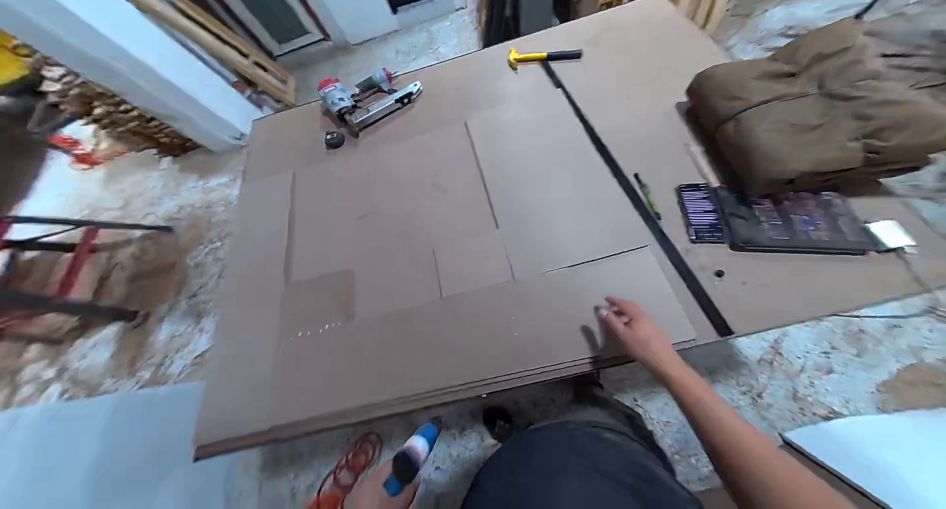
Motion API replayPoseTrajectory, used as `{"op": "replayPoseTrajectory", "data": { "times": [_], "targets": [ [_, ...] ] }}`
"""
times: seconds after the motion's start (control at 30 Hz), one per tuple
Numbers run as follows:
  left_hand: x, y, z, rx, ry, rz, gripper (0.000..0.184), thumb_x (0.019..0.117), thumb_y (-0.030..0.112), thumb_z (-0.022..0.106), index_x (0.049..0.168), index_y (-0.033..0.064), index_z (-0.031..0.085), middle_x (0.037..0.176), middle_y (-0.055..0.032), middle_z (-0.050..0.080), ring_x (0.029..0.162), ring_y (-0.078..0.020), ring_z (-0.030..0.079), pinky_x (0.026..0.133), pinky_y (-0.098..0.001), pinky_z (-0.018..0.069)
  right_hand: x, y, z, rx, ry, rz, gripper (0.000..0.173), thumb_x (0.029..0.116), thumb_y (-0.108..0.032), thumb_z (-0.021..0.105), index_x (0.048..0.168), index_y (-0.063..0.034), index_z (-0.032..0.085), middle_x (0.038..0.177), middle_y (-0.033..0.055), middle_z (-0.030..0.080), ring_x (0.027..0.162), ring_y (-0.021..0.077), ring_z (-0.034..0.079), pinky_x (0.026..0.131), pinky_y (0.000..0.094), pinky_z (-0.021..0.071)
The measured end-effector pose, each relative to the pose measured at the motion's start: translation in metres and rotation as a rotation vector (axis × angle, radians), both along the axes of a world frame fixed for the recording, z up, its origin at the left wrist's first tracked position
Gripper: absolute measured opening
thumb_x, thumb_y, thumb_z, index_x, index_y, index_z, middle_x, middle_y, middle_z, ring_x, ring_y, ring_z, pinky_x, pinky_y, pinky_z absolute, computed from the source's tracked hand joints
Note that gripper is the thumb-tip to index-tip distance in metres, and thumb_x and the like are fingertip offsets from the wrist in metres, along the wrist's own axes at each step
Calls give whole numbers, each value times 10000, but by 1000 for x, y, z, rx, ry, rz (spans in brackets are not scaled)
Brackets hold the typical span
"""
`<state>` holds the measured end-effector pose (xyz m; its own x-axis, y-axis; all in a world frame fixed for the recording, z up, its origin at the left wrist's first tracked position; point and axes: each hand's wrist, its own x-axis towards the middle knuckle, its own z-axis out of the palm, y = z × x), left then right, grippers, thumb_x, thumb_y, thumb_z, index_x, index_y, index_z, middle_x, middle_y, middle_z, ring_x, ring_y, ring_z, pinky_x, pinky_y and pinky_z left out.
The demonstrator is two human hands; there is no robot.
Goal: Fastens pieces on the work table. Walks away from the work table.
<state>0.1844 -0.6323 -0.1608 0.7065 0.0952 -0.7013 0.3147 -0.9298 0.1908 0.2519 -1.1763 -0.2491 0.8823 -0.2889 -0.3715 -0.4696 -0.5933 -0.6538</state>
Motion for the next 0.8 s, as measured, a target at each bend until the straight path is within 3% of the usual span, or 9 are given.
{"op": "replayPoseTrajectory", "data": {
  "times": [0.07,0.17,0.23,0.33,0.47,0.57,0.8],
  "targets": [
    [18,-31,27,132,46,-95,499,868,507,737,1179,117,738,1075,-184,750,1060,-389,709,943,-655,527,29,-28,-15,-138,-91,20,531,1026,-399,584,1462,-96,565,1502,167,540,1343,361,559,1091,618,459],
    [70,-61,47,188,36,-213,428,825,462,765,1171,211,749,1024,-121,765,998,-338,729,897,-630,557,78,-74,-44,-340,-207,18,620,1015,-425,574,1517,-70,491,1595,213,414,1424,442,453,1126,673,385],
    [115,-82,58,244,120,-327,479,847,486,740,1272,265,713,1096,-101,759,1062,-317,716,947,-606,546,94,-88,-65,-436,-208,21,691,1026,-518,425,1550,-69,425,1634,207,350,1500,421,346,1179,666,292],
    [183,-115,71,297,220,-501,501,887,495,692,1321,245,673,1124,-119,746,1096,-334,697,948,-613,529,95,-87,-84,-487,-213,13,770,1024,-577,271,1595,-64,336,1690,162,257,1572,366,205,1240,630,185],
    [257,-117,51,245,117,-565,467,887,478,702,1291,245,699,1076,-90,756,1045,-288,713,930,-573,548,98,-85,-84,-496,-201,-92,824,1005,-653,264,1605,-92,327,1693,202,218,1575,372,191,1250,635,139],
    [302,-108,24,197,80,-574,392,881,406,741,1229,226,725,1009,-82,759,983,-276,720,890,-564,560,101,-88,-86,-507,-156,-180,869,984,-695,306,1595,-78,333,1665,199,290,1553,357,267,1251,606,171],
    [343,-88,-16,205,90,-667,344,861,425,765,1149,239,743,896,-41,755,861,-236,727,783,-555,578,104,-90,-87,-498,-96,-174,921,963,-740,310,1605,-79,306,1633,255,317,1518,433,307,1242,622,183]
  ]
}}
